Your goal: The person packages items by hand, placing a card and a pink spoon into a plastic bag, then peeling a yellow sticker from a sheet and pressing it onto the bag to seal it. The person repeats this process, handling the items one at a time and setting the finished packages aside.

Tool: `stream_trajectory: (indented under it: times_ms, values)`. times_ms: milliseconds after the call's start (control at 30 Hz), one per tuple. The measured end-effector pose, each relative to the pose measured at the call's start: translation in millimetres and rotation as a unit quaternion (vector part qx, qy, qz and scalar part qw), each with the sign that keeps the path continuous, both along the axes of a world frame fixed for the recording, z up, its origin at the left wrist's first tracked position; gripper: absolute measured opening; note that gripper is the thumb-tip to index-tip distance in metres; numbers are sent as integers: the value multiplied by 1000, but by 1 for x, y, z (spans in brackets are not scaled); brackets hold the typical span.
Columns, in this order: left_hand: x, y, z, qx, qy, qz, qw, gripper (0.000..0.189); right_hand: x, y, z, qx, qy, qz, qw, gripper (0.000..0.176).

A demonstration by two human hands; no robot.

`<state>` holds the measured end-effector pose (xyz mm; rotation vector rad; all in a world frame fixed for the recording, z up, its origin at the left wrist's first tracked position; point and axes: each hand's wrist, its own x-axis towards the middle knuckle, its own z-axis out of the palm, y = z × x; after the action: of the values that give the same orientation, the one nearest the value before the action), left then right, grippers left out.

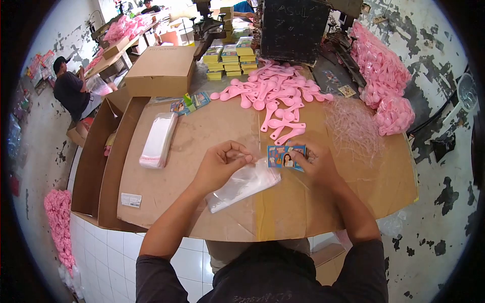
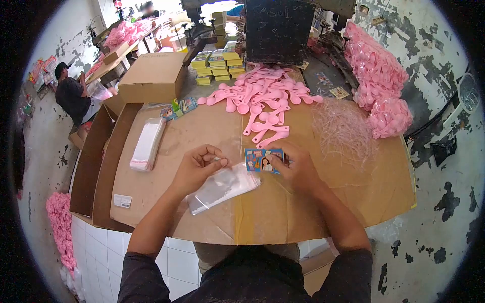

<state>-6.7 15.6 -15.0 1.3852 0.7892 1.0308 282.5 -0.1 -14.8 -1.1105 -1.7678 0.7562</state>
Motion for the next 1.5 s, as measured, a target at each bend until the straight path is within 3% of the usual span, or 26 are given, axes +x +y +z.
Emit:
stream_trajectory:
  times_ms: [200, 400, 600, 700, 800, 900, 1000, 1100, 1200, 1300, 1400, 1500]
  values:
    - [3, -10, 16, -79, -60, -50, 994, 35, -10, -6, 14, -80, 192, 18, 978, 22]
    - [7, -12, 14, -79, -53, -45, 994, 41, -13, -8, 15, -53, 181, 36, 981, 24]
    - [11, -15, 11, -61, 5, -24, 998, 46, -15, -16, 21, -13, 128, 7, 992, 22]
    - [12, -16, 9, -61, 8, -33, 998, 51, -9, -13, 22, 81, -27, 28, 996, 23]
    - [15, -20, 12, -35, 36, -47, 998, 53, -14, -13, 28, 86, -75, 89, 990, 25]
    - [19, -25, 11, 4, 69, -66, 995, 51, -26, -21, 25, 48, -55, 70, 995, 27]
    - [20, -25, 8, 2, 64, -53, 997, 47, -32, -22, 25, -66, 96, 29, 993, 28]
    - [19, -23, 13, -23, 29, -27, 999, 43, -22, -17, 19, -46, 55, 53, 996, 29]
    - [19, -24, 13, -28, 16, -22, 999, 41, -30, -23, 25, 65, -32, 115, 991, 29]
    - [20, -28, 14, -13, 40, -17, 999, 40, -32, -25, 20, -30, -53, 132, 989, 27]
    - [21, -28, 13, -10, 34, -34, 999, 40, -28, -18, 10, 33, -38, 88, 995, 23]
    - [17, -26, 9, -35, 59, -65, 996, 40, -26, -11, 14, 110, -101, 140, 979, 19]
